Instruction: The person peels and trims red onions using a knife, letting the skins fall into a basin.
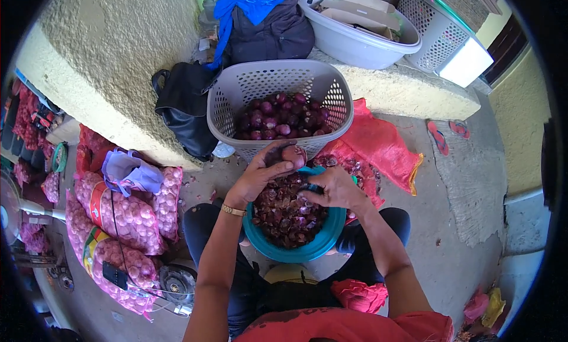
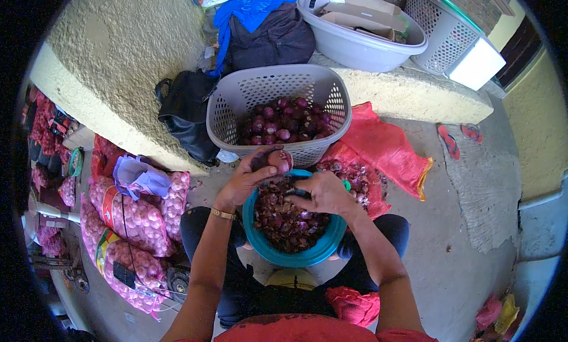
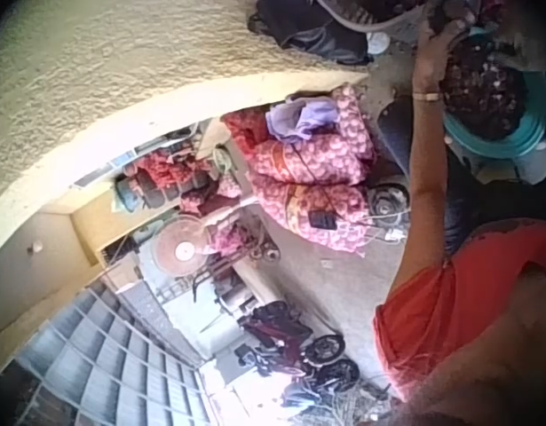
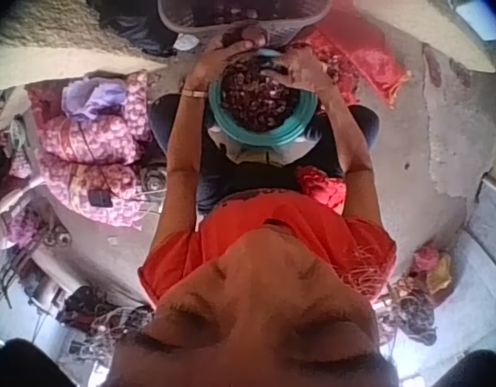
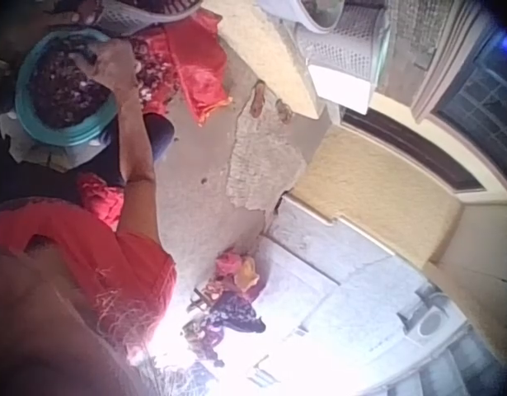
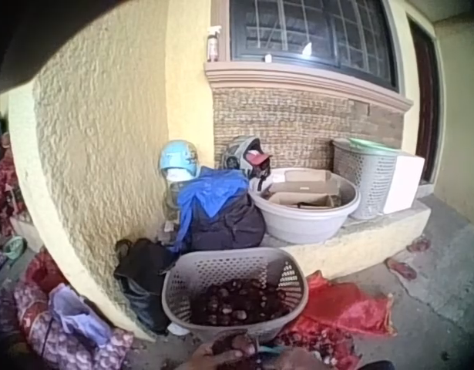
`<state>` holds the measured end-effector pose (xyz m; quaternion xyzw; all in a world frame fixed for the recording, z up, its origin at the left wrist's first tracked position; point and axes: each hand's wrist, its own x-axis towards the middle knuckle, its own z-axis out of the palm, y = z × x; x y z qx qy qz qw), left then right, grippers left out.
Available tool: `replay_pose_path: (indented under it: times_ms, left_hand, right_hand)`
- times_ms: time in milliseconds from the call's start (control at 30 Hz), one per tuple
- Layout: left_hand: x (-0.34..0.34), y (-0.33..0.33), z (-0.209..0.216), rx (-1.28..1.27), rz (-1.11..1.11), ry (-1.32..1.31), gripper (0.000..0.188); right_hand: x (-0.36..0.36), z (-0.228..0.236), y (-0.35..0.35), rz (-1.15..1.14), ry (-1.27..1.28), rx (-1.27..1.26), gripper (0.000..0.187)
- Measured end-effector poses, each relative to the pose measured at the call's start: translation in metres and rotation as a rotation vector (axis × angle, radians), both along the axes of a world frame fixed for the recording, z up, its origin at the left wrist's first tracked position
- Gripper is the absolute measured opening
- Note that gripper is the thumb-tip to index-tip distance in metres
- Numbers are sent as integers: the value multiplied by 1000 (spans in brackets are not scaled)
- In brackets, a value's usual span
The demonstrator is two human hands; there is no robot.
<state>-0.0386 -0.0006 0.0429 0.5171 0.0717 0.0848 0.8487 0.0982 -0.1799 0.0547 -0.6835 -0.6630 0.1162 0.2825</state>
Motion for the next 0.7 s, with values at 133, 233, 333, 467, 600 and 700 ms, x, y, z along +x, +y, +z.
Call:
replay_pose_path:
  times_ms: [133,233,333,467,600,700]
  left_hand:
    - [0,3,-5,32,52,-29,53]
    - [1,3,-7,123,61,-66,57]
    - [3,1,-1,164,43,-65,60]
    - [2,-1,1,115,20,-40,61]
    - [3,-1,-1,162,9,-64,60]
    - [2,-1,-3,112,-5,-56,59]
  right_hand:
    - [3,-5,-1,35,-5,6,29]
    - [8,-10,1,-129,192,141,31]
    - [13,-20,3,-275,333,180,32]
    - [13,-28,6,-257,274,247,32]
    - [12,-24,6,-279,302,197,32]
    - [12,-26,6,-274,250,199,32]
